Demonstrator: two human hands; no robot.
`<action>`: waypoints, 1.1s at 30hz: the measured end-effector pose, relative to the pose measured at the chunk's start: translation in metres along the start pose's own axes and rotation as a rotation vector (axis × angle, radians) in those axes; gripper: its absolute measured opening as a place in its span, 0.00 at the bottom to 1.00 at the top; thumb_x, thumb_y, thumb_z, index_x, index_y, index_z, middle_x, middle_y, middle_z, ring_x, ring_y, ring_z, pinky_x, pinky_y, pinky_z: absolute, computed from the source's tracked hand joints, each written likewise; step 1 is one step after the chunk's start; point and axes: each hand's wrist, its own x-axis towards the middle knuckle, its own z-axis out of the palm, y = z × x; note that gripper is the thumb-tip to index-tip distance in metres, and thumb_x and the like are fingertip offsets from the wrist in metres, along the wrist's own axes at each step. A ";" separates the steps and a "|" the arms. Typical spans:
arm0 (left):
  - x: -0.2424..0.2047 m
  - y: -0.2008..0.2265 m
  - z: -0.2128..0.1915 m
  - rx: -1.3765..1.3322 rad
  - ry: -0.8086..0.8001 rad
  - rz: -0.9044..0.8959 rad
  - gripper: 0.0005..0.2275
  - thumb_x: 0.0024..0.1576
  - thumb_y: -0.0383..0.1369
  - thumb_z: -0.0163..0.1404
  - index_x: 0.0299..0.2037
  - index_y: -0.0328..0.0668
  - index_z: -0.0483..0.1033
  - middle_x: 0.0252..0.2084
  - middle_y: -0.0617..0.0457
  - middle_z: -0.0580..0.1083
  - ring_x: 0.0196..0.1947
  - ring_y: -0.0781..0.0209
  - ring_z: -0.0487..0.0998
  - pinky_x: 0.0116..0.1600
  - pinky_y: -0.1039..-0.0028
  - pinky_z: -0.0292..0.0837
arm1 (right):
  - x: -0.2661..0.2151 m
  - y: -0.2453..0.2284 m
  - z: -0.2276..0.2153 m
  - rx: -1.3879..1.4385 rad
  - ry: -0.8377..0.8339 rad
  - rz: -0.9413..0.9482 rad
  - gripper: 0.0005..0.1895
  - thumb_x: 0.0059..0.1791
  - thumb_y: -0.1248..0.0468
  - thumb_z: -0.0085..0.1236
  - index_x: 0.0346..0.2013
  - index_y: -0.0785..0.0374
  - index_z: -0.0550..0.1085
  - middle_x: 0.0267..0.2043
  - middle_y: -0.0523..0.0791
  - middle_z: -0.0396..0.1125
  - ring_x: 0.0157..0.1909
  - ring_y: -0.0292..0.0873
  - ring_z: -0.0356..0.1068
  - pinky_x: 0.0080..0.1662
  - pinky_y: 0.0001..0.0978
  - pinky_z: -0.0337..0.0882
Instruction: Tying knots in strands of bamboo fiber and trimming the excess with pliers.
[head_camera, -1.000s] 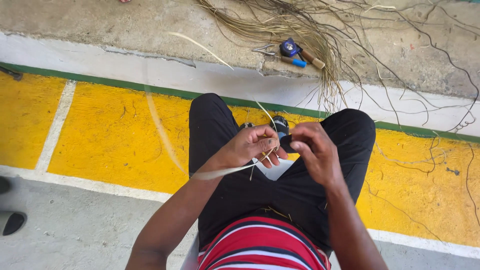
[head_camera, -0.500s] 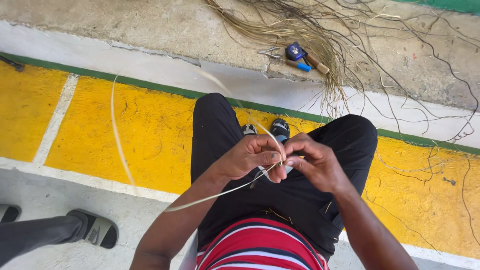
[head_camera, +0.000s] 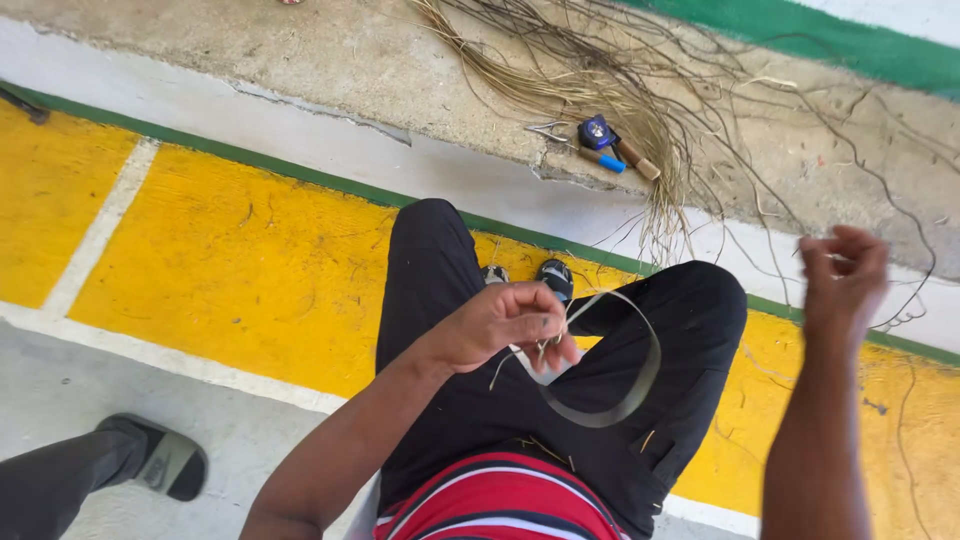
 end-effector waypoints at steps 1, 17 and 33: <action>0.013 0.004 -0.002 -0.005 0.001 0.008 0.10 0.67 0.36 0.52 0.47 0.35 0.73 0.43 0.41 0.81 0.39 0.61 0.82 0.42 0.72 0.80 | -0.011 -0.036 0.015 -0.004 -0.005 -0.007 0.12 0.54 0.70 0.64 0.50 0.69 0.73 0.43 0.42 0.68 0.42 0.35 0.66 0.44 0.27 0.70; 0.018 0.012 0.025 0.916 0.362 0.104 0.07 0.62 0.34 0.52 0.43 0.39 0.75 0.33 0.54 0.81 0.32 0.65 0.83 0.38 0.73 0.76 | -0.101 -0.241 0.068 0.190 -0.369 -0.441 0.16 0.48 0.75 0.62 0.49 0.59 0.80 0.45 0.44 0.74 0.47 0.44 0.71 0.49 0.33 0.72; 0.025 -0.016 0.002 0.326 0.229 -0.003 0.10 0.65 0.37 0.49 0.44 0.38 0.74 0.39 0.51 0.82 0.32 0.71 0.80 0.37 0.79 0.77 | -0.095 -0.166 0.085 0.441 -0.499 0.022 0.09 0.57 0.62 0.50 0.41 0.64 0.75 0.38 0.44 0.71 0.42 0.39 0.73 0.47 0.28 0.74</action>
